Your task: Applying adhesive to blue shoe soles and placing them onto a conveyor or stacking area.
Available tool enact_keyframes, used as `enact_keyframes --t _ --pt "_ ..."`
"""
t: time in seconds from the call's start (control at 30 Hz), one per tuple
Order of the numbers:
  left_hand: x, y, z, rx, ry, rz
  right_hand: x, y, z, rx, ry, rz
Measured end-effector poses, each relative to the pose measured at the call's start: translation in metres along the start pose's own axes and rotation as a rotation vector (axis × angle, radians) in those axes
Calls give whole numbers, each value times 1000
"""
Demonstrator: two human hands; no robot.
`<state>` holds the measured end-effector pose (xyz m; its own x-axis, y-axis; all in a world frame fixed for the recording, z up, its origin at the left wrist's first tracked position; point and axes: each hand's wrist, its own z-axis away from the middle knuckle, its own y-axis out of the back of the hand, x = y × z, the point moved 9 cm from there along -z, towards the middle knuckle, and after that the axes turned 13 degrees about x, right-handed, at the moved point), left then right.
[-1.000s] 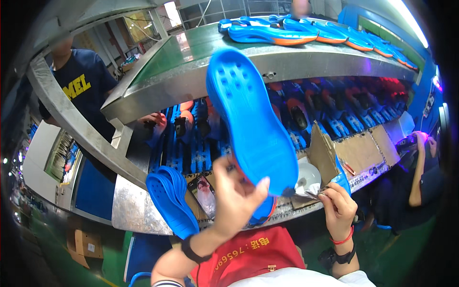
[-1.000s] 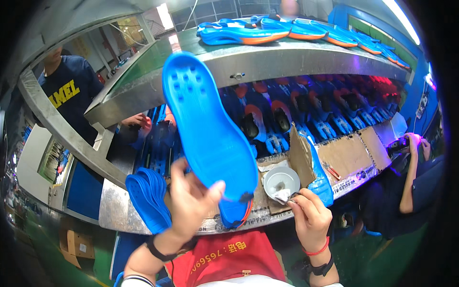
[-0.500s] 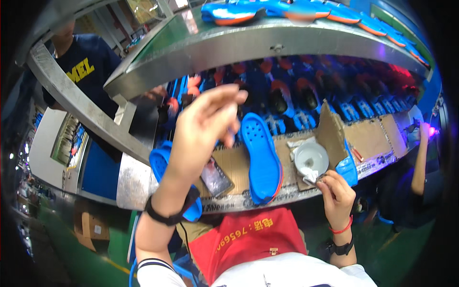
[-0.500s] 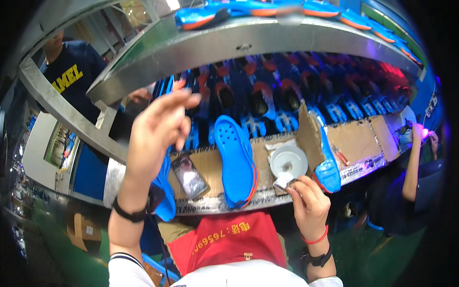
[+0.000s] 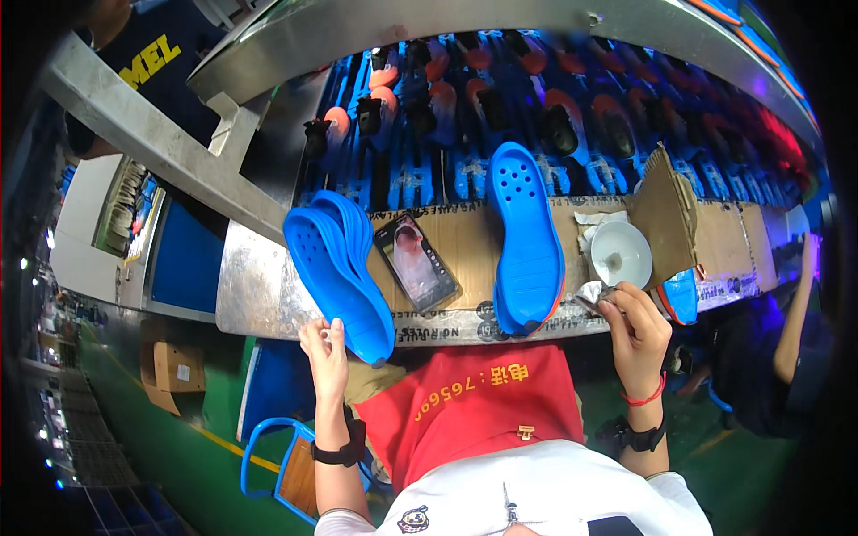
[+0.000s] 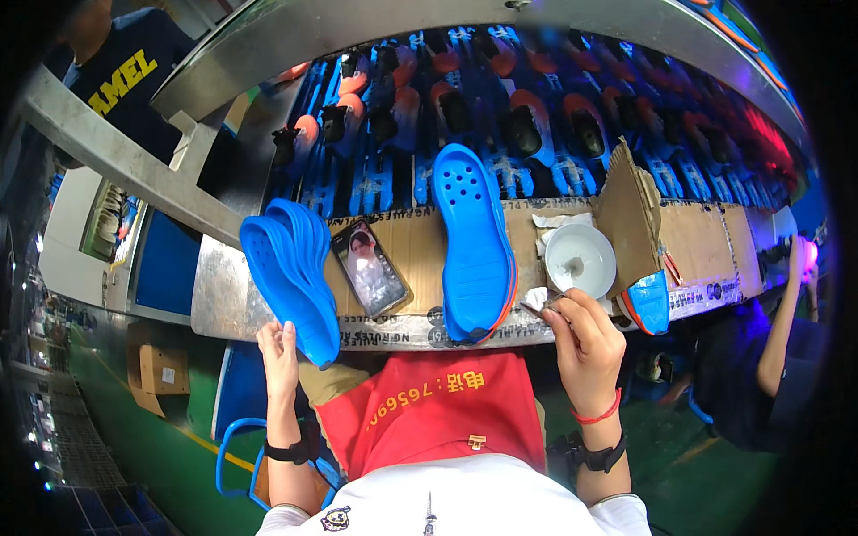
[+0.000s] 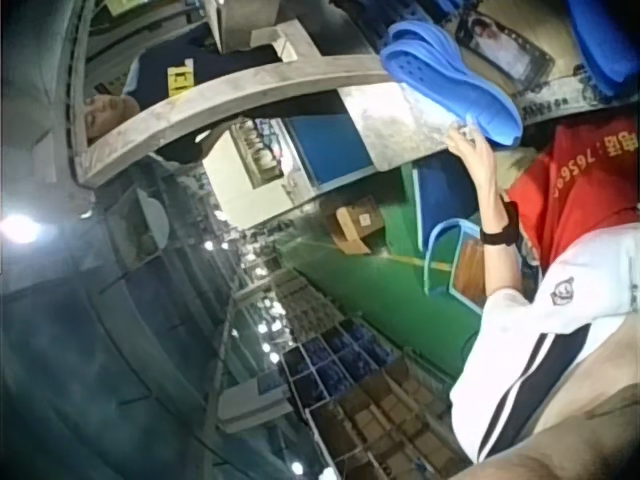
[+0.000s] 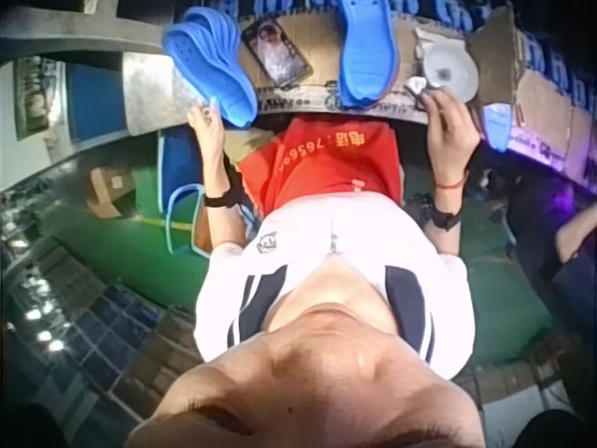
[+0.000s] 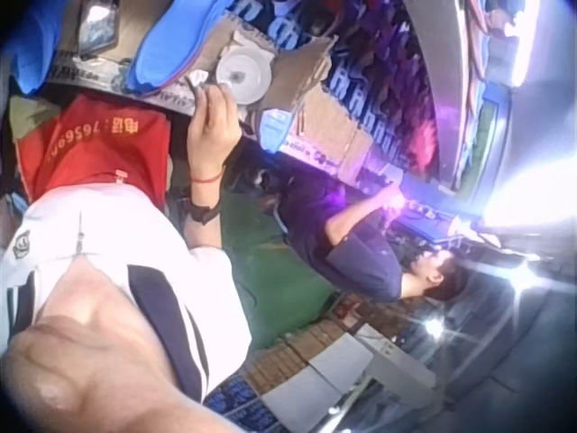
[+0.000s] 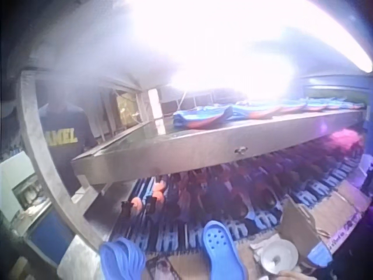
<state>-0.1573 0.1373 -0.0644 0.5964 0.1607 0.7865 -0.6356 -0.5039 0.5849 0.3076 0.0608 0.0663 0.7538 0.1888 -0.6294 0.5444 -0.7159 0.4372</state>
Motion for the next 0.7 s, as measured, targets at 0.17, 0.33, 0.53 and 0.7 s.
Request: enact_keyframes --t 0.17,0.33,0.53,0.7 --pt "48 16 -2 53 -259 -244 1 -3 1 0 -2 17" --pt "87 46 -3 173 -139 270 3 -5 4 -31 -24 13" --pt "123 4 28 -241 157 700 1 -7 3 -38 -28 10" --pt "161 -60 70 -430 261 979 -13 -5 1 -46 -13 -31"
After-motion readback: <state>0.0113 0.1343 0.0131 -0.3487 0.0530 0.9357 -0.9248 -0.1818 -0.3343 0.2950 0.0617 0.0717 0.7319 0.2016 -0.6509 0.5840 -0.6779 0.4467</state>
